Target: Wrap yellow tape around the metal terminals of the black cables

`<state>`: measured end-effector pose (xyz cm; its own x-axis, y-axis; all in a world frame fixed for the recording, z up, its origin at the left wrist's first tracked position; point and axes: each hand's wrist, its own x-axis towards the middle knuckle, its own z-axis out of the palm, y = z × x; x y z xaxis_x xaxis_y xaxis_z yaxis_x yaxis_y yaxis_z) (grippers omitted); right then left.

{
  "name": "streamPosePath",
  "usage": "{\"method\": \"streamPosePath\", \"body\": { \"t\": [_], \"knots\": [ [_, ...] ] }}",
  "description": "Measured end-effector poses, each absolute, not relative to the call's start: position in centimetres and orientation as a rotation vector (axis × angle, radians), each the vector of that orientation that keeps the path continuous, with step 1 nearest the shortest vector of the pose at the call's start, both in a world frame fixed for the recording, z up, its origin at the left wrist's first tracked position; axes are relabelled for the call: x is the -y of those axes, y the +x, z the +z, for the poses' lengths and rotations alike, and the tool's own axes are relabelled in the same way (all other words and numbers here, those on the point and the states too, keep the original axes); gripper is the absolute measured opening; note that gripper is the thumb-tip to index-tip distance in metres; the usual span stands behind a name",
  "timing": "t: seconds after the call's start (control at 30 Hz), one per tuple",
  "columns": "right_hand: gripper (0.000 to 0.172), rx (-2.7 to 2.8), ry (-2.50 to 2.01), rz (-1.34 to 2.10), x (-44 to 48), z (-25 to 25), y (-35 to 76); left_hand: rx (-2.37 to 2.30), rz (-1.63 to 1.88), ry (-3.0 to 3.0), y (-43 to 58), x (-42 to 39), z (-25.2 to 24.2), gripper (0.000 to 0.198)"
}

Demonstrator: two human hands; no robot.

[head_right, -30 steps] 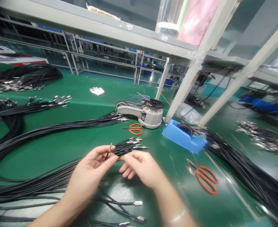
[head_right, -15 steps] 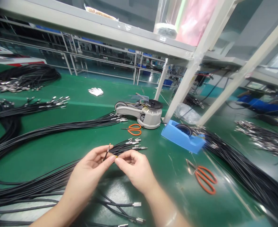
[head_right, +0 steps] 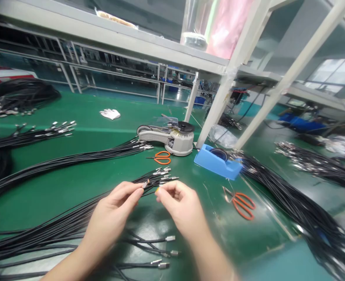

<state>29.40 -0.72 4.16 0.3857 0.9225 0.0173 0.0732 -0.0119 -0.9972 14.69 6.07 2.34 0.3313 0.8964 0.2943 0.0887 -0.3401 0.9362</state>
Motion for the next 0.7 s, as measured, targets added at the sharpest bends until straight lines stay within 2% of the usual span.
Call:
{"method": "streamPosePath", "body": {
  "t": [0.3,0.7],
  "knots": [
    [0.017,0.57,-1.286,0.726,4.7,0.5,25.2,-0.734,1.135,2.024,15.2,-4.1,0.4,0.011],
    [0.018,0.583,-1.352,0.689,4.4,1.2,24.9,-0.691,1.149,2.221,14.9,-3.7,0.0,0.006]
  ]
}}
